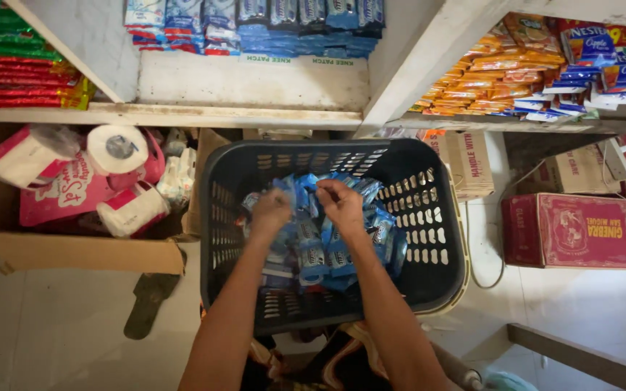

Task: The person sits in front of a shelf and repeatedly picks up blue and white detergent packets from a black plastic basket. They place the packets onto the shelf, arranging them in neat rows alongside other similar packets.

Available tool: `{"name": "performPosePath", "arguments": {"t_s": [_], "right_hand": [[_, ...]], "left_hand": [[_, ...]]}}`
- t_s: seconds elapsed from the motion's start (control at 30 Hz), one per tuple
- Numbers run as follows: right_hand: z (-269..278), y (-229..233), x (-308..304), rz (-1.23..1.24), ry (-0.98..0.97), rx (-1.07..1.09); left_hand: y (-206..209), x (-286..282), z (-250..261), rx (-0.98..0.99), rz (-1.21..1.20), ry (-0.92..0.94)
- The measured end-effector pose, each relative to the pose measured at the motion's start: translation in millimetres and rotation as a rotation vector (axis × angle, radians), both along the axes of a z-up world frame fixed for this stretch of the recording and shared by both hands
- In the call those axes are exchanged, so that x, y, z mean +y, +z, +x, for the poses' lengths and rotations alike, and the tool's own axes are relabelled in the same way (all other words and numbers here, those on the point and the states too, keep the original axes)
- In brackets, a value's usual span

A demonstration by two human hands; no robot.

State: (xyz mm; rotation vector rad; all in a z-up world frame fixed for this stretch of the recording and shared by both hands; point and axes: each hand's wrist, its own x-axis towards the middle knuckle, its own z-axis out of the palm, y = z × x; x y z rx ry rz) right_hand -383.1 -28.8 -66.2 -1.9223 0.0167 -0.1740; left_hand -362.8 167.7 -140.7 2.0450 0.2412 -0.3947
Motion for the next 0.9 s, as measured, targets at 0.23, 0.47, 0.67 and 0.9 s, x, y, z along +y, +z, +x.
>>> {"name": "performPosePath", "arguments": {"t_s": [0.23, 0.47, 0.67, 0.9], "right_hand": [[10.6, 17.6, -4.7, 0.404, -0.101, 0.068], [9.4, 50.0, 0.6, 0.789, 0.023, 0.216], [11.6, 42.6, 3.0, 0.781, 0.025, 0.181], [13.5, 22.5, -10.7, 0.699, -0.094, 0.117]], "left_hand": [[99.8, 7.9, -1.9, -0.117, -0.755, 0.043], [111.5, 5.4, 2.8, -0.005, -0.931, 0.039], [100.8, -0.8, 4.3, 0.022, -0.837, -0.074], [112.8, -4.3, 4.1, 0.089, -0.883, -0.185]]}}
